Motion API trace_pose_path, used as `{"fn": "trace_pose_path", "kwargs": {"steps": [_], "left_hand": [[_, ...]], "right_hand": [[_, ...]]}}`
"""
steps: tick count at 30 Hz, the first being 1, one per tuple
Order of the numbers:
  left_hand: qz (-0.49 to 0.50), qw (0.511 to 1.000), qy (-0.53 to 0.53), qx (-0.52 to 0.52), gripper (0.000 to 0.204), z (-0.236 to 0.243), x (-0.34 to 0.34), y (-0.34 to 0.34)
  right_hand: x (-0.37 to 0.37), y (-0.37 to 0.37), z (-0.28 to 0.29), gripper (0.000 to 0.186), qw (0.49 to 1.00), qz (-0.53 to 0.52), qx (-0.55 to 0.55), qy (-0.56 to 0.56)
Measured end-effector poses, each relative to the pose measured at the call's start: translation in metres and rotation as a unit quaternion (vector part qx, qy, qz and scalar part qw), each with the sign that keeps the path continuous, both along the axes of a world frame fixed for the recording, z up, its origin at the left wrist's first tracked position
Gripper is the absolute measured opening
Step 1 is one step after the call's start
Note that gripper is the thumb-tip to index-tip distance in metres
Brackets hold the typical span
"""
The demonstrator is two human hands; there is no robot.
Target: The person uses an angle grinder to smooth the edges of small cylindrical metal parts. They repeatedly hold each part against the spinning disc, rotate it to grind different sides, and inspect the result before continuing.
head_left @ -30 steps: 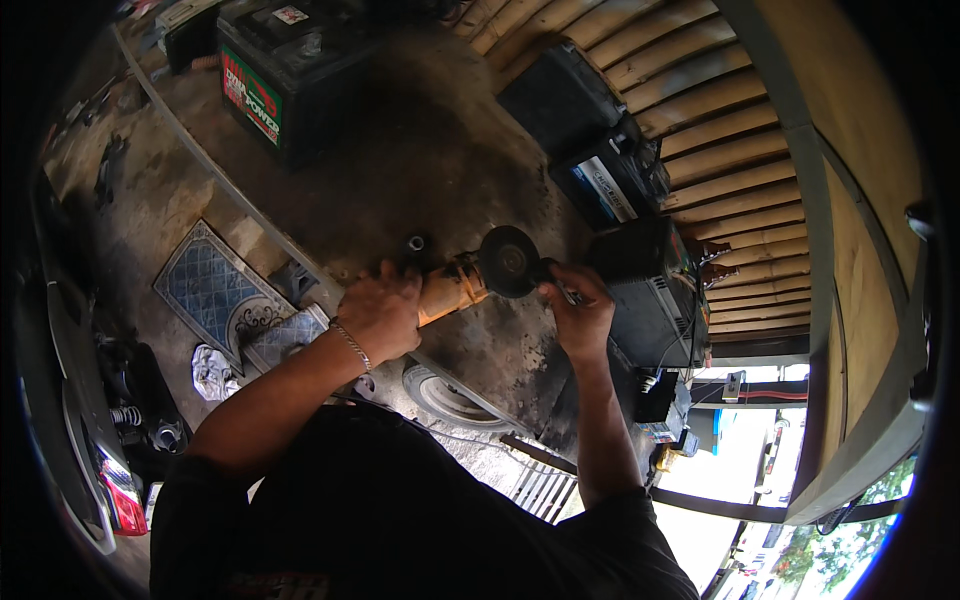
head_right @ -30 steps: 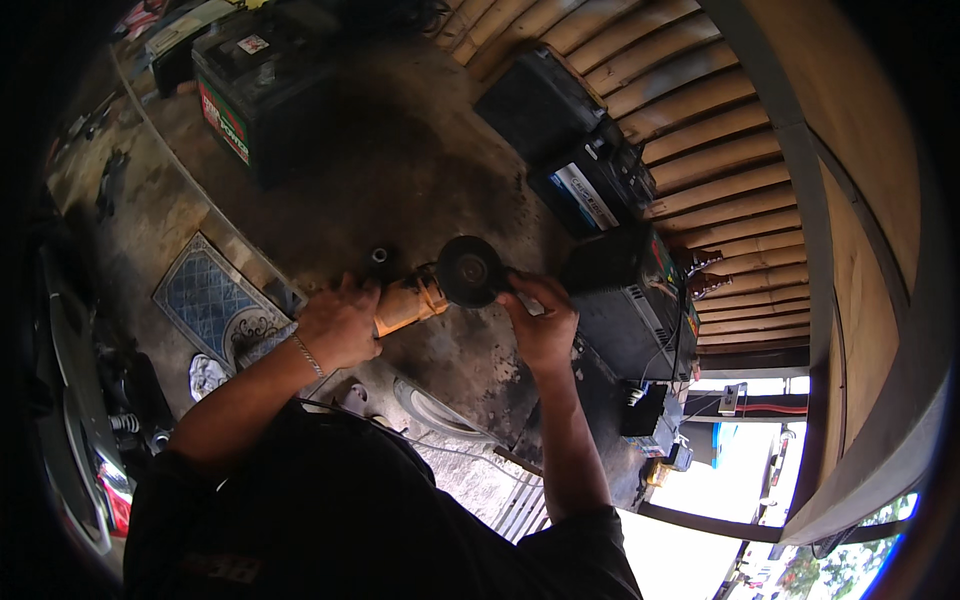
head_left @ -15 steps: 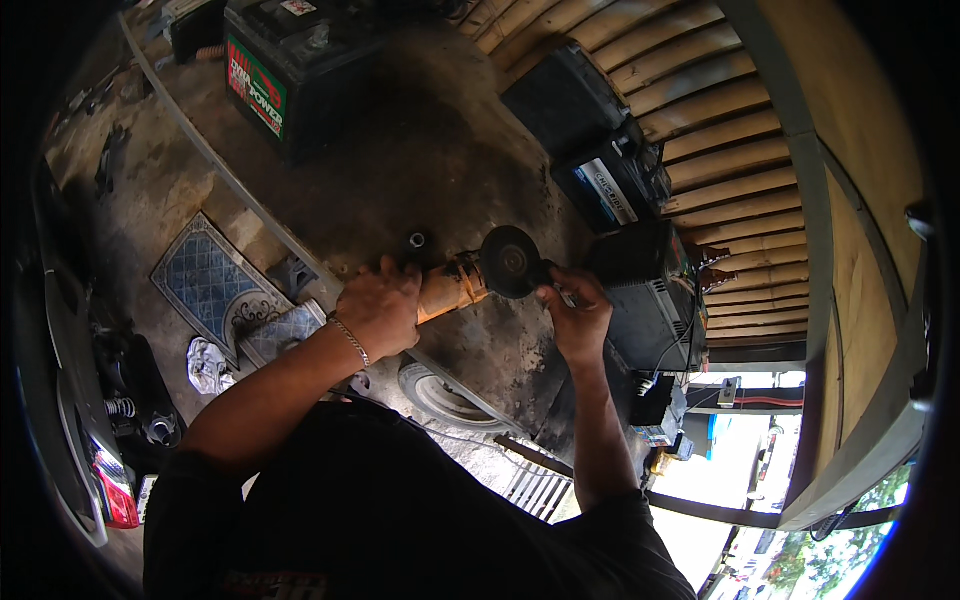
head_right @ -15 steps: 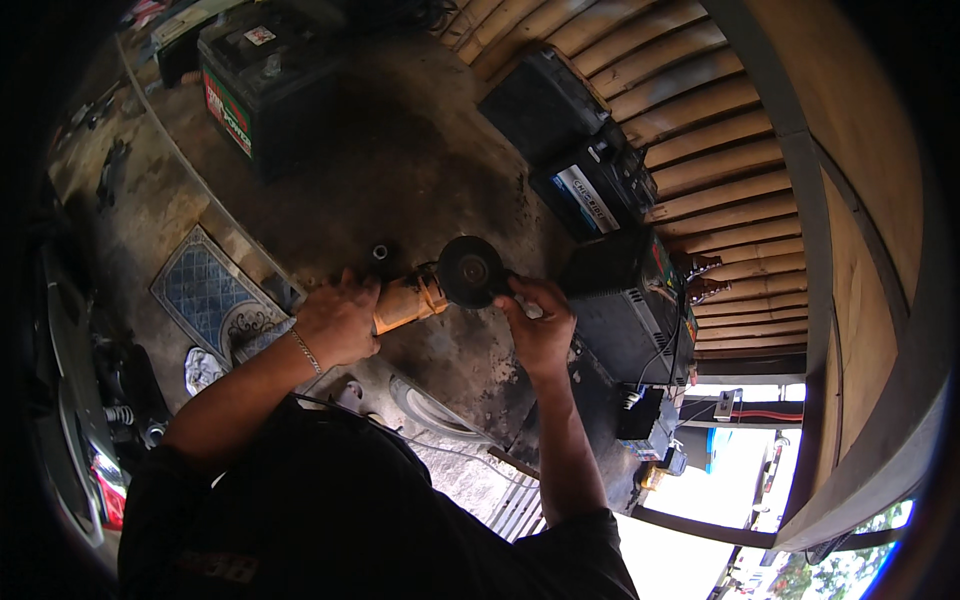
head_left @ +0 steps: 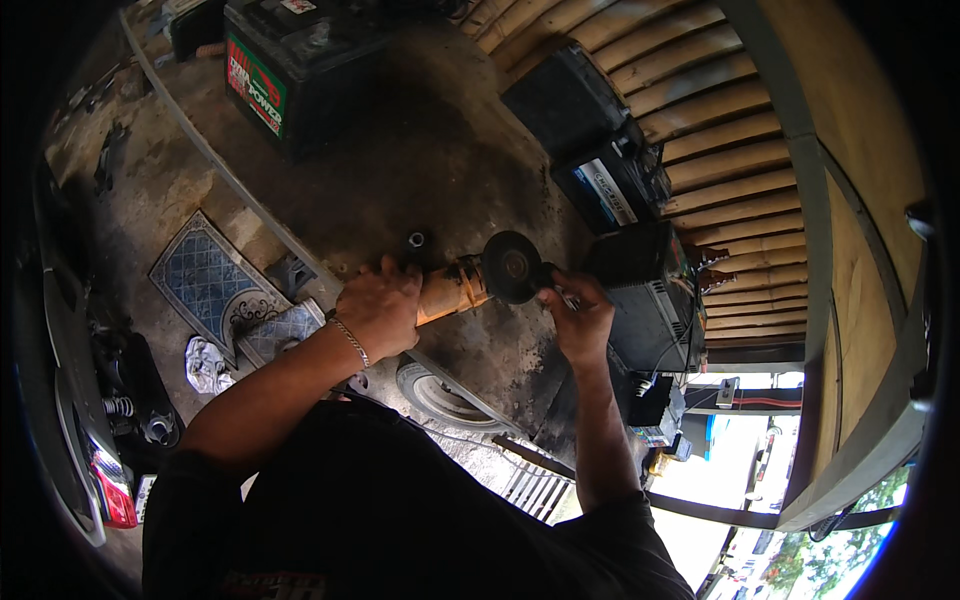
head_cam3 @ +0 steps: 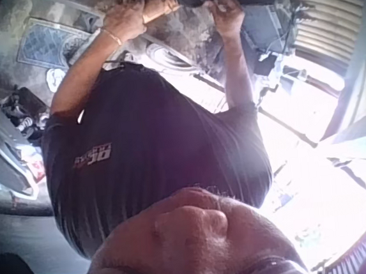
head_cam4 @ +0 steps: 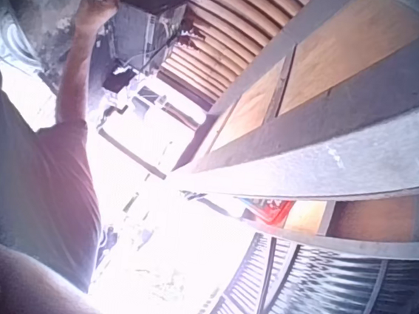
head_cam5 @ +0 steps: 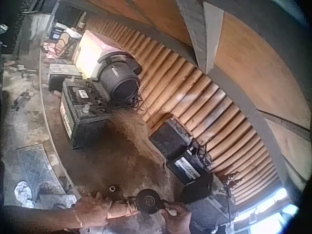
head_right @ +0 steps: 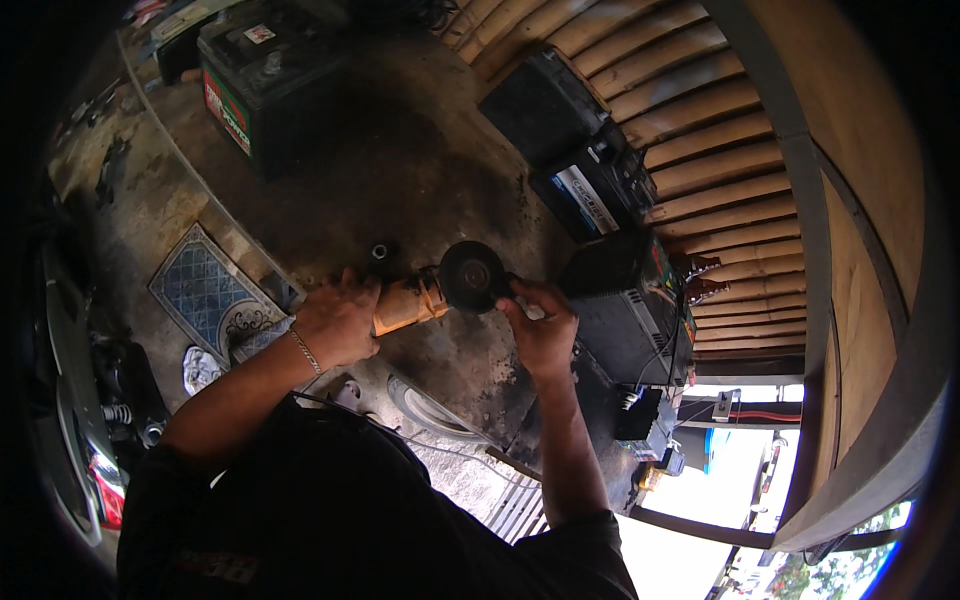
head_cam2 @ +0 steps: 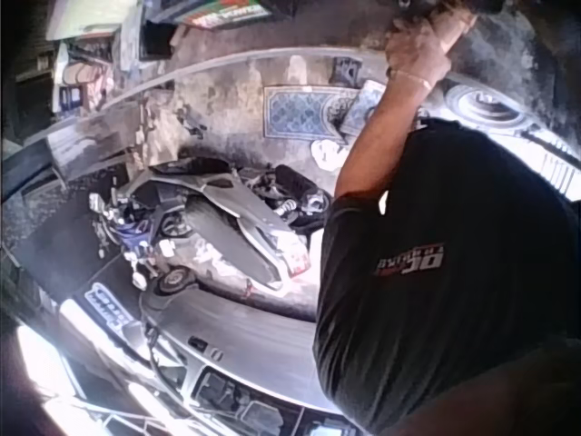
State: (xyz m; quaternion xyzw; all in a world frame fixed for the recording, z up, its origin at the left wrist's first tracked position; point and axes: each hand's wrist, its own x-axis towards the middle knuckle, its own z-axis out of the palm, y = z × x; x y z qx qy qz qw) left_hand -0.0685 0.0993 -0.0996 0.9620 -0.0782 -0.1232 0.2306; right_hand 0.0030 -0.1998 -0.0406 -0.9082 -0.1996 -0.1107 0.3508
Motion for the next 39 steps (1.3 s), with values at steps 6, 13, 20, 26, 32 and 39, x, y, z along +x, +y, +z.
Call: {"fn": "trace_pose_path", "kwargs": {"steps": [6, 13, 20, 26, 32, 39], "left_hand": [[0.002, 1.0, -0.026, -0.005, 0.069, -0.005, -0.003, -0.001], [0.002, 0.999, -0.047, 0.0, 0.065, -0.007, -0.002, 0.0], [-0.008, 1.0, -0.012, -0.005, 0.069, 0.001, 0.0, 0.002], [-0.018, 0.999, -0.027, -0.012, 0.066, -0.003, 0.0, 0.002], [0.014, 0.999, -0.027, -0.009, 0.063, -0.008, -0.002, -0.002], [0.007, 1.0, -0.018, -0.01, 0.063, -0.011, 0.001, -0.002]], "right_hand": [[0.002, 0.009, 0.013, 0.031, 1.0, 0.027, -0.011, 0.008], [-0.001, 0.016, 0.026, 0.03, 0.998, 0.022, -0.056, 0.0], [0.0, 0.023, 0.038, 0.03, 0.995, 0.027, -0.091, 0.02], [0.003, 0.026, 0.044, 0.03, 0.992, 0.03, -0.116, 0.037], [0.006, 0.03, 0.049, 0.028, 0.989, 0.043, -0.131, 0.047], [0.009, 0.03, 0.049, 0.024, 0.987, 0.039, -0.124, 0.092]]}}
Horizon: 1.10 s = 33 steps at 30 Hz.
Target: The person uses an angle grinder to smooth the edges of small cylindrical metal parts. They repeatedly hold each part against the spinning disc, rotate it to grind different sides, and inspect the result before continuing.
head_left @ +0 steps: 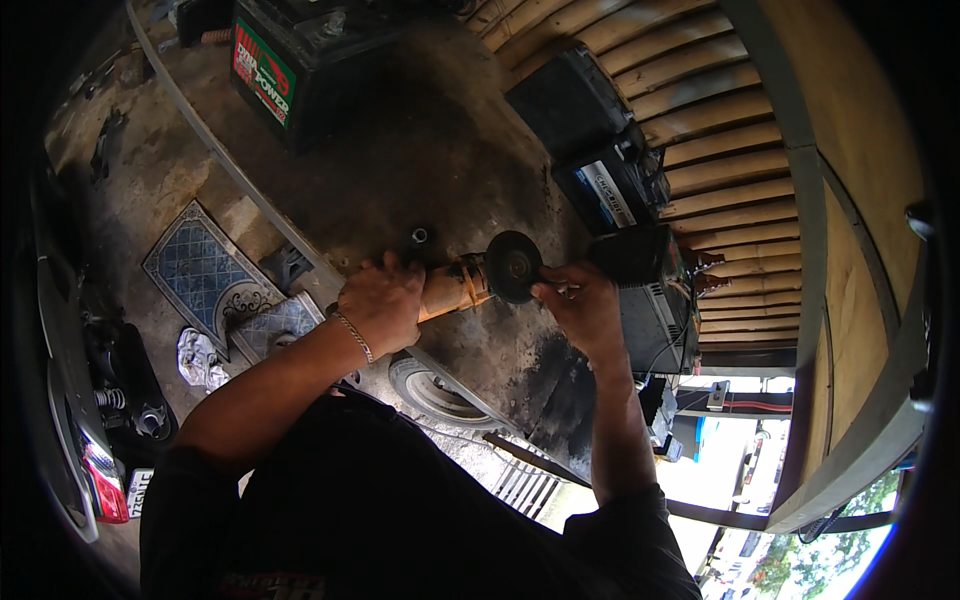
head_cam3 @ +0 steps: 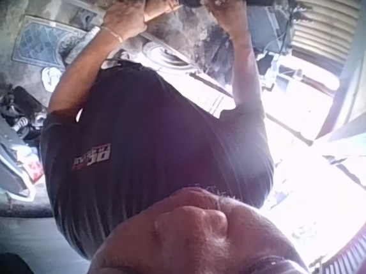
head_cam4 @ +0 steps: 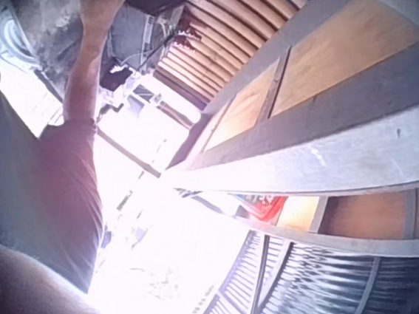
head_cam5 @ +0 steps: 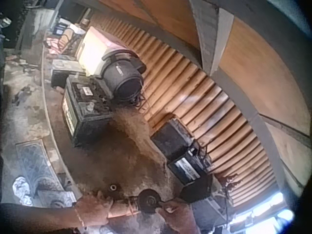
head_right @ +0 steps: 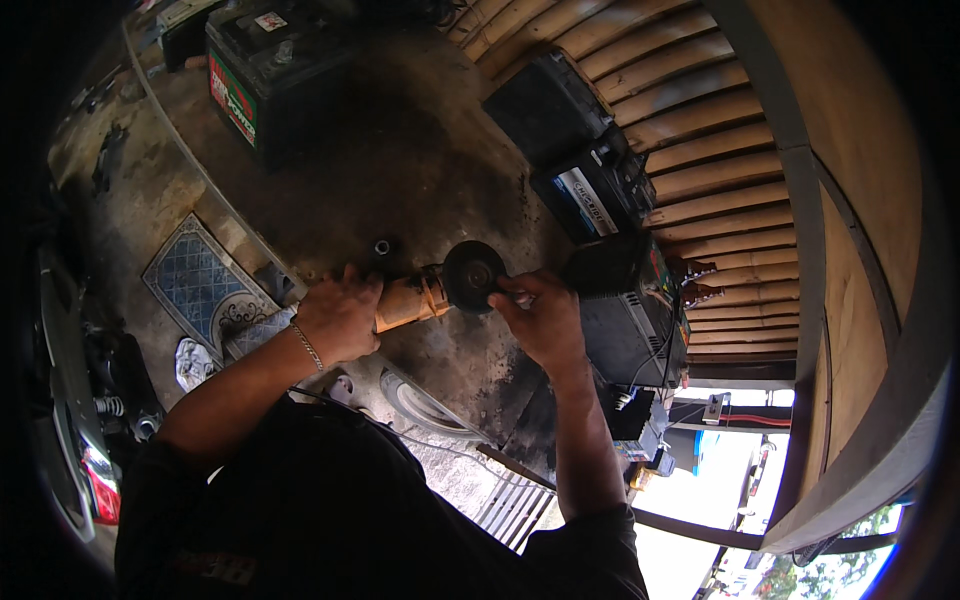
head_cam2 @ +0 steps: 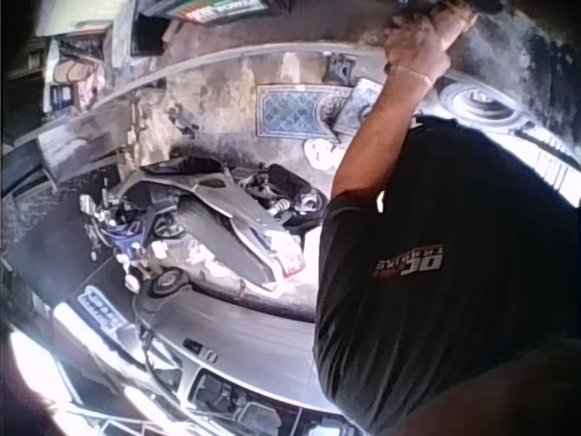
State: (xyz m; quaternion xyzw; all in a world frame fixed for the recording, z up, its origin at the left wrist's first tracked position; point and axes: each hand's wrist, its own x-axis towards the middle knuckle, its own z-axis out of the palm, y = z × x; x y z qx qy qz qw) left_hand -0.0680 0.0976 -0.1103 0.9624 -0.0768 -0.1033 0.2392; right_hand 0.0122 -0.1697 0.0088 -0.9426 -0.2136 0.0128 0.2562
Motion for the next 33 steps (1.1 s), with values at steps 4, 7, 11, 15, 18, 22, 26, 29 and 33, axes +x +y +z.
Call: {"fn": "trace_pose_path", "kwargs": {"steps": [4, 7, 11, 15, 18, 22, 26, 29, 33], "left_hand": [[0.001, 1.0, -0.005, 0.005, 0.063, -0.001, 0.0, 0.0], [-0.003, 1.0, 0.002, 0.009, 0.062, 0.0, 0.0, 0.0], [-0.003, 1.0, -0.003, 0.017, 0.062, 0.002, 0.0, 0.0], [-0.012, 1.0, 0.015, 0.013, 0.061, 0.003, 0.001, 0.001], [-0.01, 1.0, 0.007, 0.016, 0.061, 0.002, 0.001, 0.0], [-0.006, 1.0, -0.004, 0.012, 0.062, 0.0, 0.001, 0.0], [-0.009, 1.0, 0.003, 0.0, 0.063, -0.001, 0.001, 0.001], [-0.009, 1.0, -0.004, 0.0, 0.062, -0.001, 0.001, 0.002], [-0.009, 1.0, 0.003, -0.003, 0.062, 0.001, 0.001, 0.002]], "right_hand": [[0.001, -0.004, 0.001, 0.024, 1.0, 0.004, -0.021, -0.006], [0.001, -0.005, 0.001, 0.024, 1.0, 0.005, -0.027, -0.005], [0.001, -0.002, 0.003, 0.025, 0.999, 0.016, -0.031, -0.012], [0.003, 0.002, 0.007, 0.024, 0.998, 0.001, -0.059, 0.01], [0.003, 0.005, 0.01, 0.024, 0.997, -0.009, -0.072, 0.025], [0.004, 0.007, 0.011, 0.025, 0.996, -0.021, -0.079, 0.024], [0.004, 0.006, 0.012, 0.025, 0.994, -0.014, -0.107, 0.026], [0.006, 0.006, 0.015, 0.025, 0.993, -0.005, -0.113, 0.034], [0.007, 0.01, 0.019, 0.025, 0.991, -0.006, -0.126, 0.049]]}}
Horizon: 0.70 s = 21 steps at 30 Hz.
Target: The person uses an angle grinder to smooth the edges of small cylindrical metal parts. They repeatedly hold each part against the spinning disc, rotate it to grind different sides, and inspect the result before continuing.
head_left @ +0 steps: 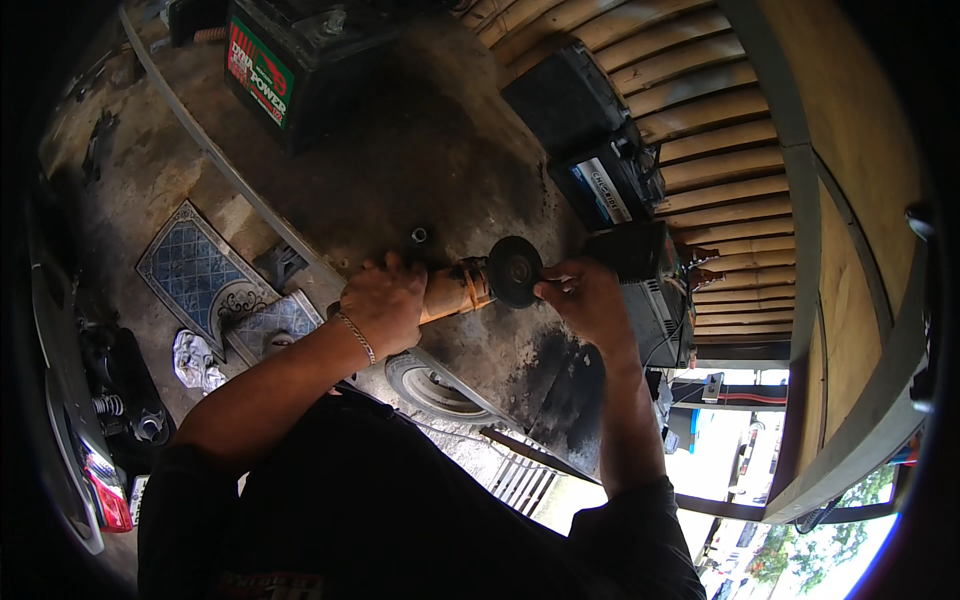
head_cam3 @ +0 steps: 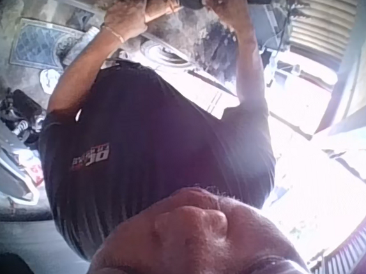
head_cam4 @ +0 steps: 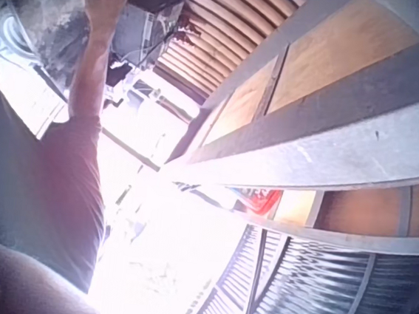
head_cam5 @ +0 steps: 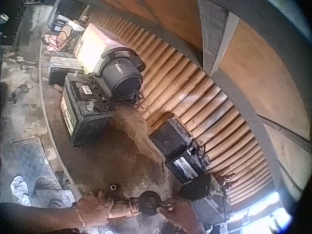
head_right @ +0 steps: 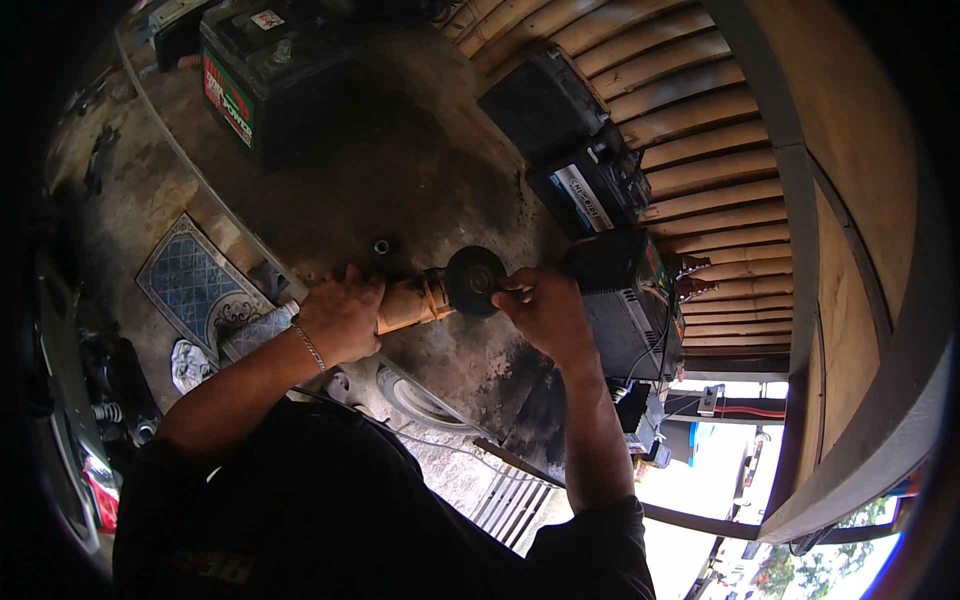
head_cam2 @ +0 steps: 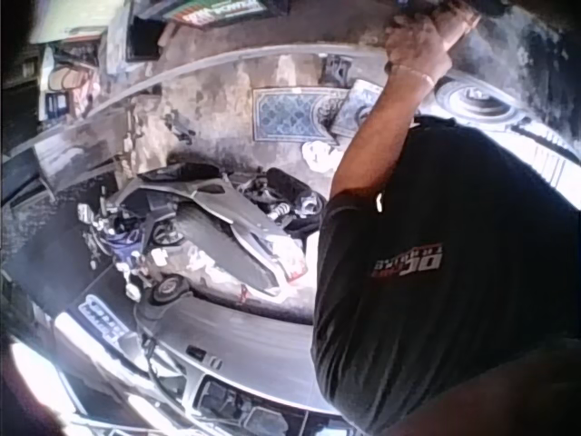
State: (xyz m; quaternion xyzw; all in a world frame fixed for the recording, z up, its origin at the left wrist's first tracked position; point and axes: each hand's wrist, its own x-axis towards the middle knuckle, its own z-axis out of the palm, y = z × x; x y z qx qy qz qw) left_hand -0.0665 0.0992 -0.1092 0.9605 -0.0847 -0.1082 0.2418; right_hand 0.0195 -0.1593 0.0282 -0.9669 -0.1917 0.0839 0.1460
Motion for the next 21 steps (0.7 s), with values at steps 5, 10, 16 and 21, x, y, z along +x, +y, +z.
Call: {"fn": "trace_pose_path", "kwargs": {"steps": [5, 10, 16, 21], "left_hand": [[0.001, 1.0, 0.013, -0.006, 0.063, 0.0, -0.001, 0.0], [-0.007, 0.997, -0.072, -0.03, 0.063, 0.001, -0.004, 0.006], [-0.025, 0.998, -0.041, -0.038, 0.068, 0.011, -0.002, 0.009], [-0.059, 0.996, -0.07, -0.012, 0.074, 0.01, -0.001, 0.009]], "right_hand": [[0.002, 0.005, 0.008, 0.025, 0.999, -0.004, -0.025, 0.029], [-0.001, -0.014, 0.018, 0.024, 0.99, -0.063, 0.089, 0.089], [-0.045, -0.041, -0.005, 0.037, 0.848, -0.118, 0.501, 0.129], [-0.085, -0.046, -0.017, 0.039, 0.711, -0.175, 0.667, 0.137]]}}
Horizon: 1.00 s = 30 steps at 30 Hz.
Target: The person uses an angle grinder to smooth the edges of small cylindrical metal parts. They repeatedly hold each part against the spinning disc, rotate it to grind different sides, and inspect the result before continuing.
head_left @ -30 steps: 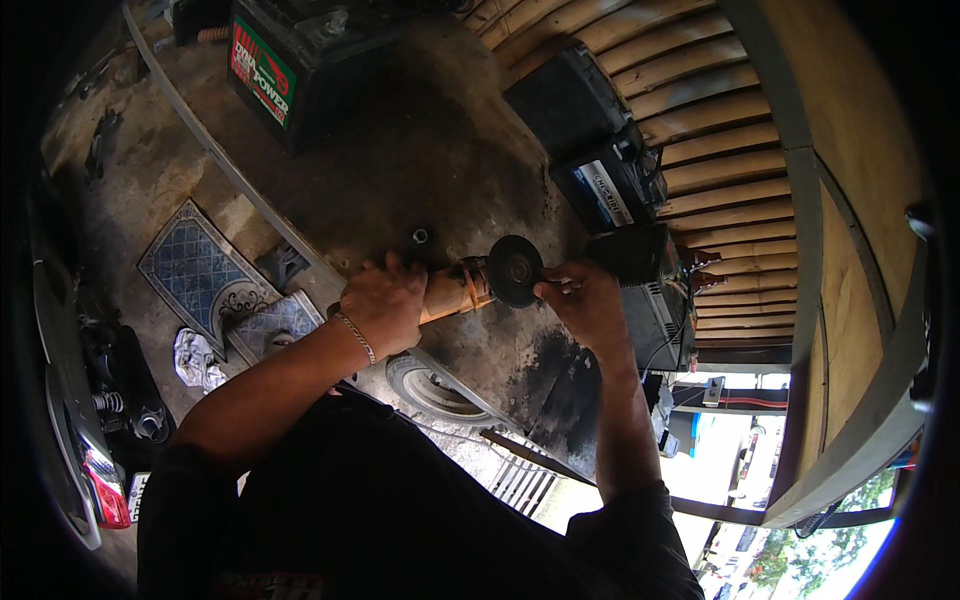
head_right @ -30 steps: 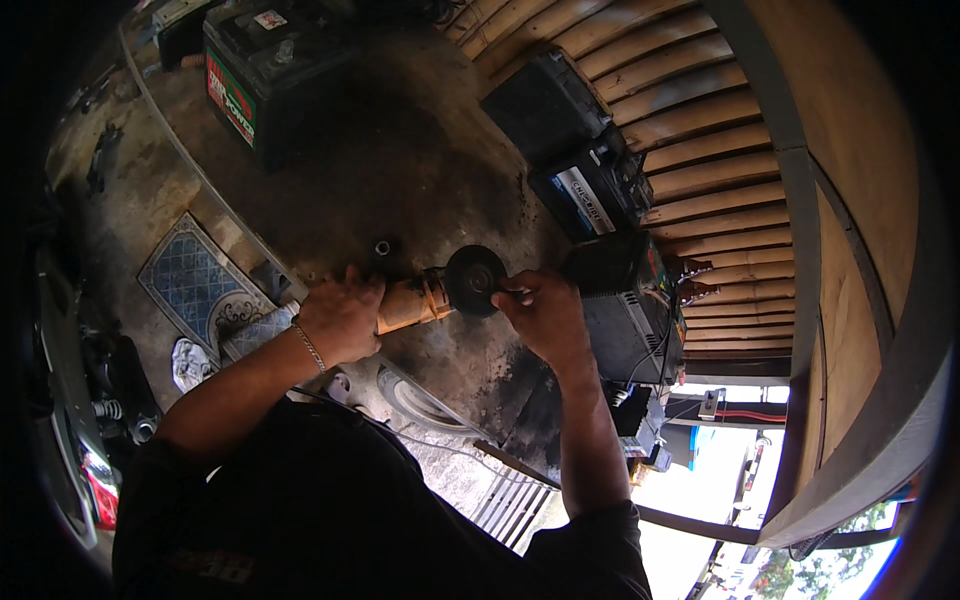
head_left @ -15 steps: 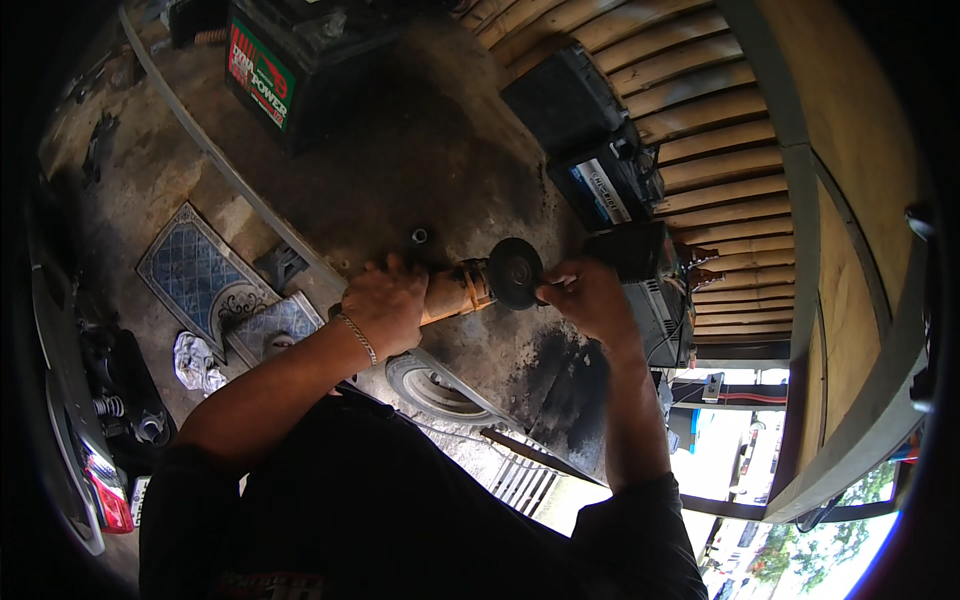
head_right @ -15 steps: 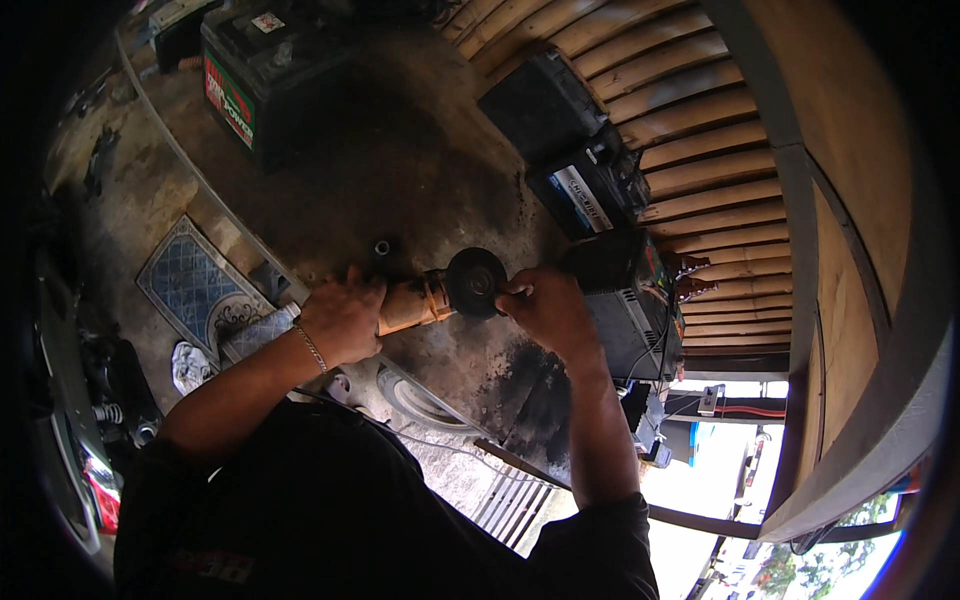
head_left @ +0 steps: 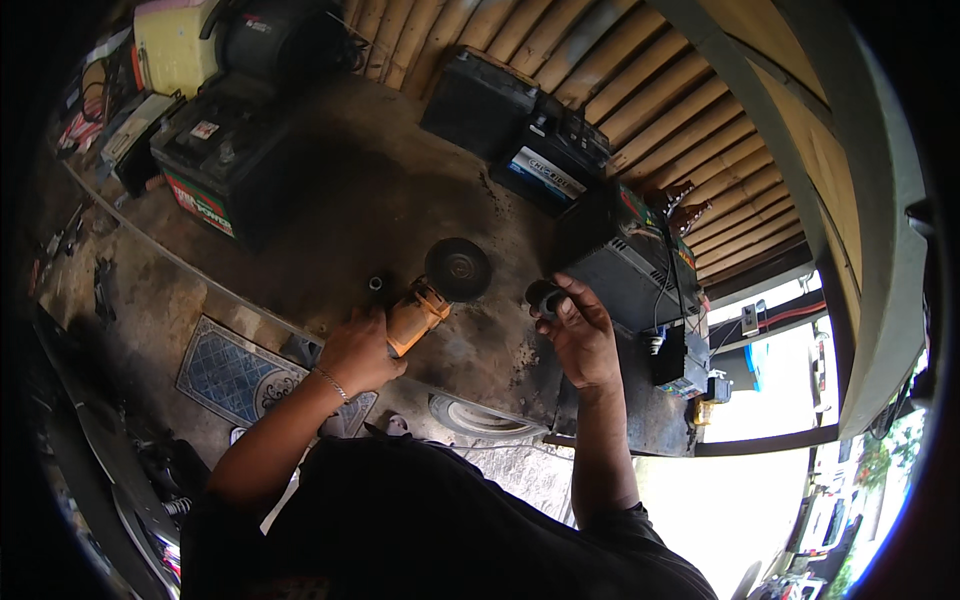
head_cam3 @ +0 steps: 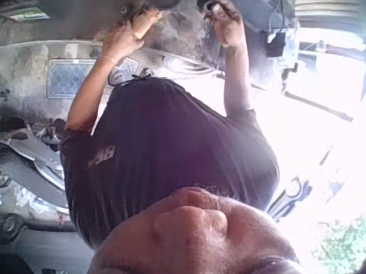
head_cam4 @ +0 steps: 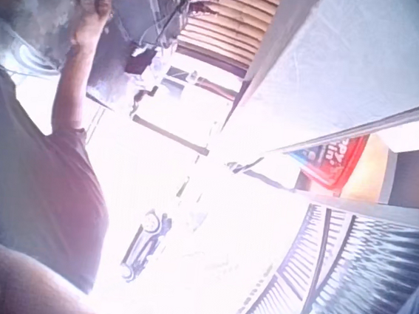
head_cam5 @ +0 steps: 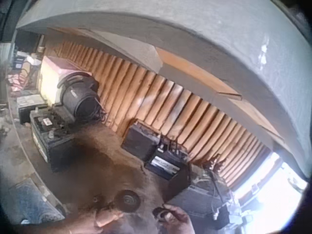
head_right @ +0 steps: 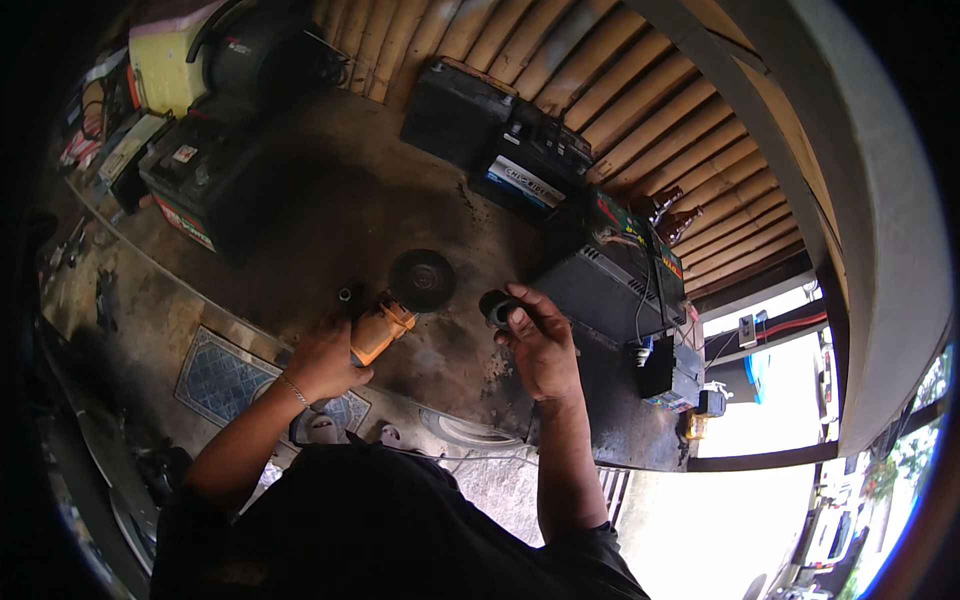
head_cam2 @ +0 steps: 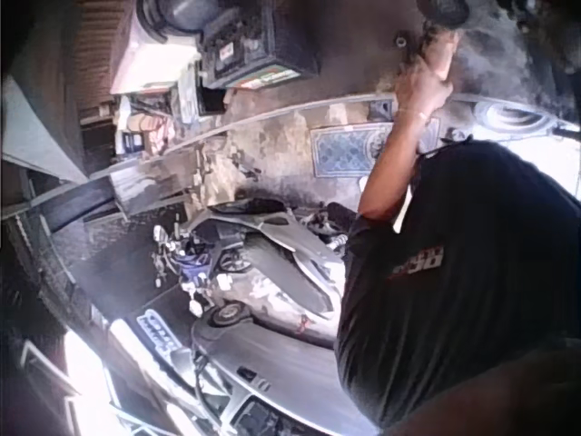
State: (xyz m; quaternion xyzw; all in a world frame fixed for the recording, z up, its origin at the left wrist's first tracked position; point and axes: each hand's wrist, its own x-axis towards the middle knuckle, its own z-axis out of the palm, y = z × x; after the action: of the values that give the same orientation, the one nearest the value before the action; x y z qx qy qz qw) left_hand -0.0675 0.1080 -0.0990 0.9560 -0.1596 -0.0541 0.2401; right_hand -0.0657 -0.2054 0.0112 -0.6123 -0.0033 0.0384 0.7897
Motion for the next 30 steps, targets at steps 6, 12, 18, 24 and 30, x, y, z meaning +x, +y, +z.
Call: {"fn": "trace_pose_path", "kwargs": {"steps": [6, 12, 18, 24, 30], "left_hand": [[0.022, 0.991, 0.131, -0.022, 0.085, 0.008, 0.01, -0.001], [0.031, 0.971, 0.227, -0.066, 0.088, 0.018, 0.011, -0.001], [0.02, 0.939, 0.286, -0.191, 0.064, 0.017, -0.002, -0.002], [-0.003, 0.863, 0.384, -0.328, 0.062, 0.02, -0.013, -0.002], [-0.041, 0.797, 0.475, -0.37, 0.074, 0.037, -0.012, -0.003]], "right_hand": [[-0.033, -0.014, -0.004, 0.046, 0.991, -0.047, 0.12, 0.031], [-0.048, -0.026, -0.033, 0.052, 0.981, -0.072, 0.179, -0.036], [-0.065, -0.037, -0.053, 0.057, 0.971, -0.07, 0.215, -0.073], [-0.083, -0.049, -0.058, 0.055, 0.962, -0.094, 0.25, -0.056], [-0.1, -0.055, -0.064, 0.054, 0.95, -0.107, 0.288, -0.058]]}}
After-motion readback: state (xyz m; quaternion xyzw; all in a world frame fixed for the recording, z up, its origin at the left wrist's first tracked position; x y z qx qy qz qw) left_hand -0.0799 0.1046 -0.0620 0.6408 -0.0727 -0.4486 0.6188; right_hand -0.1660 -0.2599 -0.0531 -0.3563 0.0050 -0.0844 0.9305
